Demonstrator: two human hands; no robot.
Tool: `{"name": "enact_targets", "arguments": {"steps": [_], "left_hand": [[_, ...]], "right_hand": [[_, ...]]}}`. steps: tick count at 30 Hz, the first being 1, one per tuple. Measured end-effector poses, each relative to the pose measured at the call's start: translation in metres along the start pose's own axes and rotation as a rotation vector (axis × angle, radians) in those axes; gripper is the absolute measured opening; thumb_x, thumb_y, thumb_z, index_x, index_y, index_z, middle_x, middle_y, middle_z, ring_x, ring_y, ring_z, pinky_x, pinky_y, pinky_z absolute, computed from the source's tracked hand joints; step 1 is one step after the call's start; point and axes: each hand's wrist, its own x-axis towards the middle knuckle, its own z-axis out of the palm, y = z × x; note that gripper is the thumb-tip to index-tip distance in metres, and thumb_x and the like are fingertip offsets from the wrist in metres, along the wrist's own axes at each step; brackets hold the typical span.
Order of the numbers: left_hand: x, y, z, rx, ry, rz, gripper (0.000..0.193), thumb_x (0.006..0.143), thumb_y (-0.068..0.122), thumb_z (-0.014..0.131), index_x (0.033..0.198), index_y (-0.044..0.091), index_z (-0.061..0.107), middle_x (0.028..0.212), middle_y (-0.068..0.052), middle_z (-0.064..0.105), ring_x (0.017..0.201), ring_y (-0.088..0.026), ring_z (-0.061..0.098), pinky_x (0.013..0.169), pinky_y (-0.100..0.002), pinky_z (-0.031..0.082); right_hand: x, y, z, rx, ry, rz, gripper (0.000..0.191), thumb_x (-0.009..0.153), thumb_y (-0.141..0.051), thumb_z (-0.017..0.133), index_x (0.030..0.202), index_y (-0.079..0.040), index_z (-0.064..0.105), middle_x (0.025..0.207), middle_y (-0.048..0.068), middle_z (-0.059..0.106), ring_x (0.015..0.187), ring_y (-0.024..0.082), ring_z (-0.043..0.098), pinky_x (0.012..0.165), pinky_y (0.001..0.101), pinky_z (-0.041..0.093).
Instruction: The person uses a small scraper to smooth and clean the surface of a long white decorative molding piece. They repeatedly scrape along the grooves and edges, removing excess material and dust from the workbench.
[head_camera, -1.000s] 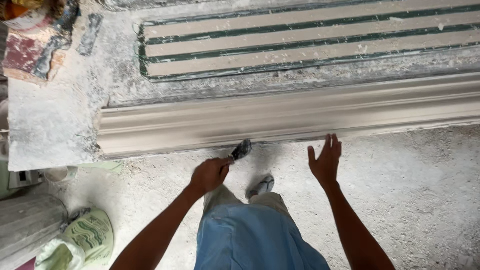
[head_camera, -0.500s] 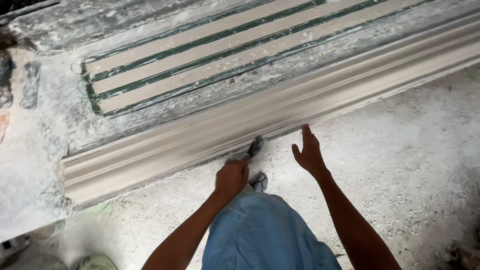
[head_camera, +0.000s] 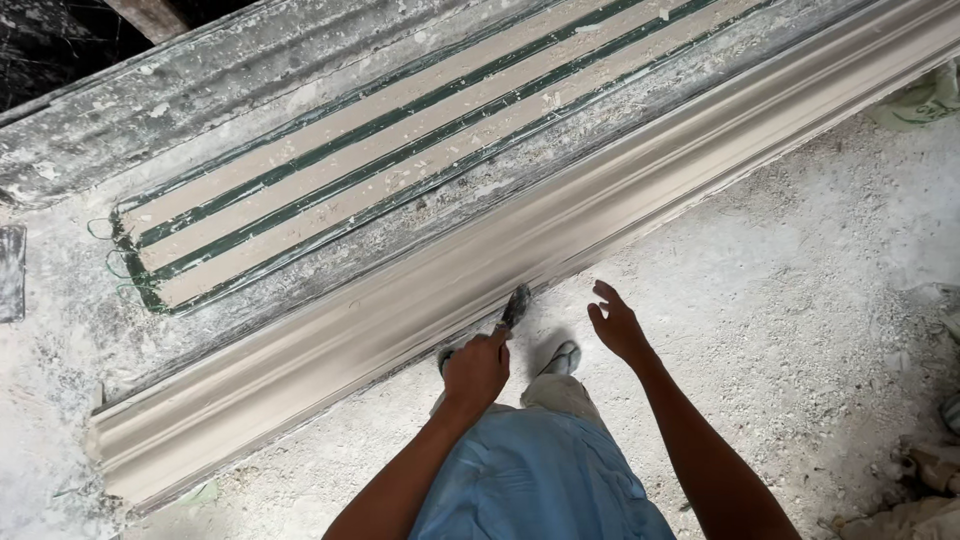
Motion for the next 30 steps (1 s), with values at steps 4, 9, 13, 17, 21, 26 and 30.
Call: {"name": "enact_targets", "arguments": {"steps": [4, 9, 13, 17, 21, 26, 30], "left_hand": [[0.032, 0.038, 0.022, -0.012, 0.054, 0.056, 0.025, 0.099, 0.022, 0.058, 0.119, 0.016, 0.072, 0.093, -0.018, 0.073, 0.078, -0.040, 0.071, 0.068, -0.053, 0.057], [0.014, 0.036, 0.001, -0.009, 0.072, 0.020, 0.030, 0.096, 0.019, 0.057, 0.121, 0.021, 0.073, 0.096, -0.015, 0.074, 0.075, -0.036, 0.073, 0.064, -0.052, 0.058], [0.012, 0.023, 0.005, 0.078, 0.039, -0.069, 0.031, 0.095, 0.022, 0.058, 0.123, 0.021, 0.071, 0.095, -0.013, 0.073, 0.077, -0.032, 0.073, 0.063, -0.048, 0.060], [0.046, 0.056, 0.047, 0.054, 0.109, 0.017, 0.030, 0.096, 0.019, 0.060, 0.124, 0.017, 0.072, 0.091, -0.015, 0.074, 0.081, -0.035, 0.072, 0.068, -0.050, 0.058], [0.042, 0.079, 0.044, 0.038, 0.153, -0.055, 0.028, 0.095, 0.019, 0.061, 0.120, 0.018, 0.074, 0.095, -0.012, 0.075, 0.079, -0.032, 0.072, 0.068, -0.047, 0.060], [0.028, 0.071, 0.014, 0.078, 0.034, -0.229, 0.028, 0.099, 0.024, 0.058, 0.122, 0.025, 0.073, 0.091, -0.008, 0.076, 0.072, -0.023, 0.073, 0.065, -0.040, 0.060], [0.061, 0.083, 0.048, 0.093, 0.075, -0.099, 0.028, 0.098, 0.022, 0.061, 0.123, 0.024, 0.073, 0.092, -0.009, 0.074, 0.074, -0.027, 0.071, 0.060, -0.043, 0.059]], "right_hand": [[0.006, 0.007, 0.008, 0.139, -0.166, 0.173, 0.060, 0.100, -0.025, 0.055, 0.156, -0.013, 0.036, 0.147, 0.014, 0.058, 0.123, 0.030, 0.065, 0.097, 0.0410, 0.055], [0.015, 0.022, -0.003, 0.298, -0.323, 0.190, 0.062, 0.098, -0.025, 0.057, 0.156, -0.013, 0.037, 0.143, 0.013, 0.064, 0.124, 0.027, 0.065, 0.100, 0.0408, 0.053], [0.029, 0.044, -0.034, 0.420, -0.452, 0.255, 0.064, 0.098, -0.030, 0.058, 0.155, -0.013, 0.036, 0.145, 0.013, 0.062, 0.127, 0.027, 0.063, 0.103, 0.0426, 0.052], [0.056, 0.072, -0.069, 0.497, -0.559, 0.238, 0.065, 0.098, -0.036, 0.058, 0.155, -0.012, 0.038, 0.147, 0.015, 0.060, 0.129, 0.029, 0.062, 0.105, 0.0446, 0.049], [0.094, 0.100, -0.108, 0.459, -0.577, 0.187, 0.067, 0.097, -0.037, 0.059, 0.155, -0.011, 0.038, 0.146, 0.017, 0.060, 0.129, 0.031, 0.062, 0.105, 0.0462, 0.050], [0.126, 0.121, -0.148, 0.443, -0.453, 0.207, 0.070, 0.097, -0.031, 0.061, 0.156, -0.009, 0.033, 0.148, 0.018, 0.058, 0.131, 0.032, 0.060, 0.107, 0.0468, 0.050], [0.137, 0.119, -0.155, 0.522, -0.344, 0.229, 0.072, 0.097, -0.031, 0.059, 0.159, -0.011, 0.028, 0.150, 0.019, 0.054, 0.131, 0.034, 0.058, 0.106, 0.0492, 0.048]]}}
